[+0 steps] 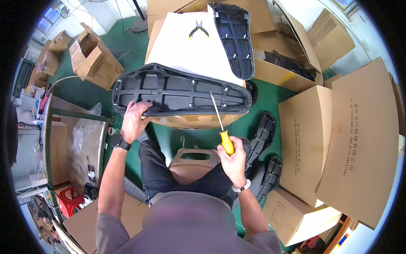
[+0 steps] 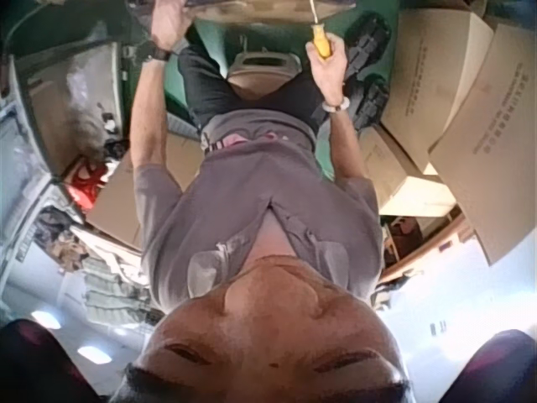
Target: Assembling or repairing a motorcycle seat component by using a screwdriver to fasten or adjust parts.
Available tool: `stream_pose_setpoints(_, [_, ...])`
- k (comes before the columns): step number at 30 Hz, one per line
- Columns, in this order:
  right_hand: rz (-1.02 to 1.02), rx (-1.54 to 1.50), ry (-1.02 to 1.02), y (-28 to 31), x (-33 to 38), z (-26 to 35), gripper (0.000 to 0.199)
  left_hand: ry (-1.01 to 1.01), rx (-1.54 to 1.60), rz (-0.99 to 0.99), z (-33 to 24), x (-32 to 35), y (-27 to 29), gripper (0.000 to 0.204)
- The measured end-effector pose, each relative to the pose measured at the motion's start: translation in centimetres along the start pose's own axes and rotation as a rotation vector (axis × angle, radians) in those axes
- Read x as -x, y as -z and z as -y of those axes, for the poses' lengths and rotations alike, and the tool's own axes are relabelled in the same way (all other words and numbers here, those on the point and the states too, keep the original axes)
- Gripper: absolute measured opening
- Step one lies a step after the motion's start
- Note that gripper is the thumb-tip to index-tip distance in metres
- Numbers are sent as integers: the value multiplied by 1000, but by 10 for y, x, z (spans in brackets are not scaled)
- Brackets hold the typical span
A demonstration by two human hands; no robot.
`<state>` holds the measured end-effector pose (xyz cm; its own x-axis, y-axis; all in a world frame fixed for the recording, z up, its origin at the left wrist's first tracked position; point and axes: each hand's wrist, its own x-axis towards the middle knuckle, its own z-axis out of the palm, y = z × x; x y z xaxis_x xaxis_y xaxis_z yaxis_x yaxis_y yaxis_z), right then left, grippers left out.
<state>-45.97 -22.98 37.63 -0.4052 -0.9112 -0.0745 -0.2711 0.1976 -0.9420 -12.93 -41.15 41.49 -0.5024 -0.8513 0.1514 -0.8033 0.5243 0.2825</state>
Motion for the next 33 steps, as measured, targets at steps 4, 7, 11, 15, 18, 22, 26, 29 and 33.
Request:
stream_pose_setpoints(4, [6,86,38,18,5,25,41,-88,-102,-151,-14,15,-27,54])
stream_pose_setpoints(7, [35,231,115,31,6,53,42,-158,-110,-227,-31,4,-50,57])
stream_pose_setpoints(11, [129,438,335,38,3,79,41,-162,-75,-247,-46,7,-73,61])
stream_pose_setpoints(15, [262,602,330,49,-11,102,41,-115,0,-276,-50,21,-87,68])
stream_pose_setpoints(18, [354,705,342,49,-20,111,42,-113,-14,-194,-50,28,-89,67])
stream_pose_setpoints(22, [478,799,334,40,-29,116,40,-99,-12,-206,-51,30,-93,69])
stream_pose_setpoints(26, [517,832,313,32,-34,120,37,-88,15,-226,-54,27,-93,69])
stream_pose_setpoints(29, [522,940,342,25,-33,123,36,-78,3,-213,-53,29,-92,68])
stream_pose_setpoints(33, [523,1078,488,16,-36,131,37,-59,53,-238,-56,27,-89,69])
